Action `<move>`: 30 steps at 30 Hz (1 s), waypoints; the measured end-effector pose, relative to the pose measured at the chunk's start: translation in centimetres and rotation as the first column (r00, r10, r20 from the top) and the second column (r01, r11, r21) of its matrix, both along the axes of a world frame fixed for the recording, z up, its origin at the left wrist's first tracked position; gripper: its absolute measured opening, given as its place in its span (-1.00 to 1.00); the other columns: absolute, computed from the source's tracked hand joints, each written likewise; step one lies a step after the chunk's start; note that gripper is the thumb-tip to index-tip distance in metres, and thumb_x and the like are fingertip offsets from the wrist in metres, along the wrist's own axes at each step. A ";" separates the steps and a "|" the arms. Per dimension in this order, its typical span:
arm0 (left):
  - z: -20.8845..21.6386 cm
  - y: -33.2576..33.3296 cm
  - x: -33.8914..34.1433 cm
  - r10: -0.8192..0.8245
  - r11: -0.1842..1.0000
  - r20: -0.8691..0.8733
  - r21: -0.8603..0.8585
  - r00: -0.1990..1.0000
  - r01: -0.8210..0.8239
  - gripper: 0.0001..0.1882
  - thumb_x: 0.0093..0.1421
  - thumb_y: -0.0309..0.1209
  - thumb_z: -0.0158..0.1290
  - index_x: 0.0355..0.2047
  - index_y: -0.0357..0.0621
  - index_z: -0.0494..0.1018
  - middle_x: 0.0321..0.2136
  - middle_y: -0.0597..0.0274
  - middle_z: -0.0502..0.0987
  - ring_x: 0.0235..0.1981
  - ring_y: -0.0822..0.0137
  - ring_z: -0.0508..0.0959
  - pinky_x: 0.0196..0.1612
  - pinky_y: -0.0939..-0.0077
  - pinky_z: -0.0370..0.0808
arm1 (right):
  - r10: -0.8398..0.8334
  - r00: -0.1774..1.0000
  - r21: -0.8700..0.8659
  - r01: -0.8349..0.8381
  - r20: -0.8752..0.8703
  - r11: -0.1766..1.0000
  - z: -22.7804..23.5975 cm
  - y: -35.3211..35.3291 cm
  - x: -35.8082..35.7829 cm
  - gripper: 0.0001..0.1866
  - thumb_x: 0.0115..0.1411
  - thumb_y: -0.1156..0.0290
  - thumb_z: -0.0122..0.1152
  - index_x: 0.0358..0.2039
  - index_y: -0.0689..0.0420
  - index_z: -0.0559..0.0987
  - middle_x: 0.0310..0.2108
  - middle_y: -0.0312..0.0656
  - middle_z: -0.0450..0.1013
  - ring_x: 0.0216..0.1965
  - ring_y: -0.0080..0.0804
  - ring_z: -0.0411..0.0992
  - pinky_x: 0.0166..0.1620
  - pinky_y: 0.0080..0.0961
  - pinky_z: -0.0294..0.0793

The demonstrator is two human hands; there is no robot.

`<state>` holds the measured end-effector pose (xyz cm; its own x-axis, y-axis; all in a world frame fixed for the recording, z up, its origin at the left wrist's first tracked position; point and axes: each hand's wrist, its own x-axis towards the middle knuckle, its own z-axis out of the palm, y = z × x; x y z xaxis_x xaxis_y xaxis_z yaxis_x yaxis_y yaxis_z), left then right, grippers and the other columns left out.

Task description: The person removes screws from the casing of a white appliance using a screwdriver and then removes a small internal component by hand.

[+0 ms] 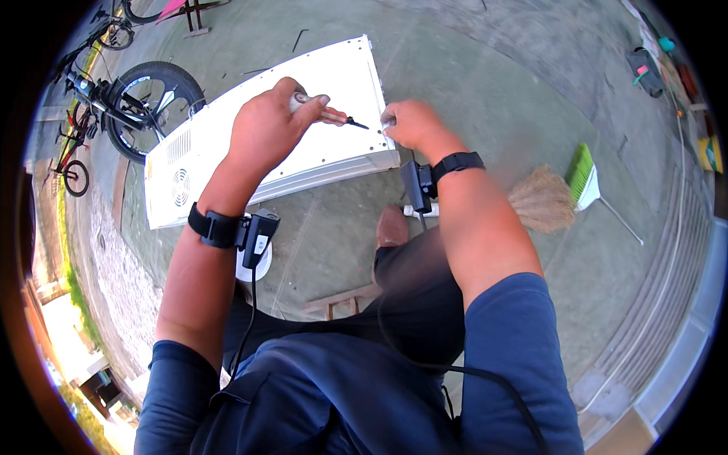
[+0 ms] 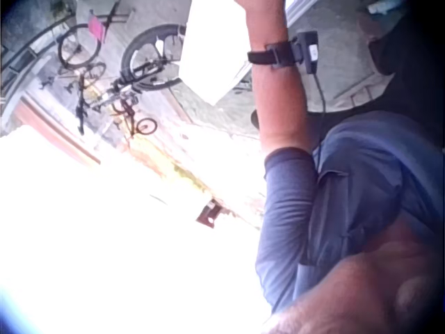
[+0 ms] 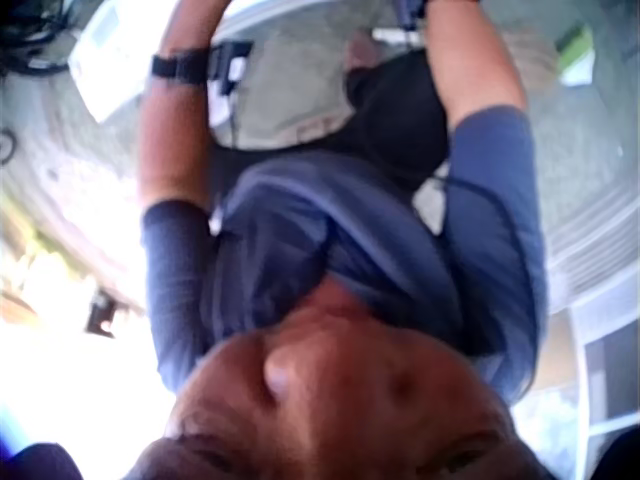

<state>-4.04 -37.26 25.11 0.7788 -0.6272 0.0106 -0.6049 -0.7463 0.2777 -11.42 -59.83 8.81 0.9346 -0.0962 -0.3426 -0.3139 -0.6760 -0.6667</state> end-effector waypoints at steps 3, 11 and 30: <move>0.2 2.8 0.6 0.055 0.994 0.027 -0.100 0.998 -0.052 -0.45 0.27 0.05 0.17 -0.32 -0.32 0.51 -0.61 -0.08 0.59 -0.53 -0.04 0.64 -0.44 0.20 0.55 | 0.033 0.998 -0.146 -0.025 0.047 0.989 0.3 1.0 0.2 -0.76 0.09 0.31 0.39 -0.20 0.03 0.71 -0.18 -0.12 0.62 -0.12 -0.07 0.58 -0.05 -0.16 0.56; 2.3 14.2 0.2 0.481 0.853 -0.222 -0.103 0.848 -0.511 -0.55 0.36 -0.04 0.13 -0.14 -0.27 0.53 -0.51 0.14 0.63 -0.57 0.39 0.60 -0.48 0.52 0.51 | 0.162 0.986 -0.321 -0.141 0.040 0.937 -0.2 2.6 1.2 -0.83 0.07 0.30 0.32 -0.34 0.07 0.69 -0.26 -0.06 0.60 -0.18 -0.04 0.57 -0.11 -0.11 0.56; 2.8 31.8 -5.0 0.740 0.572 -0.165 -0.356 0.652 -0.739 -0.57 0.29 -0.10 0.23 -0.11 -0.26 0.54 -0.41 0.07 0.66 -0.42 0.31 0.67 -0.32 0.44 0.57 | 0.285 0.877 0.277 -0.405 0.387 0.871 8.4 23.4 8.6 -0.67 0.26 0.37 0.27 0.00 0.22 0.61 -0.20 -0.15 0.64 -0.24 -0.43 0.60 -0.13 -0.44 0.59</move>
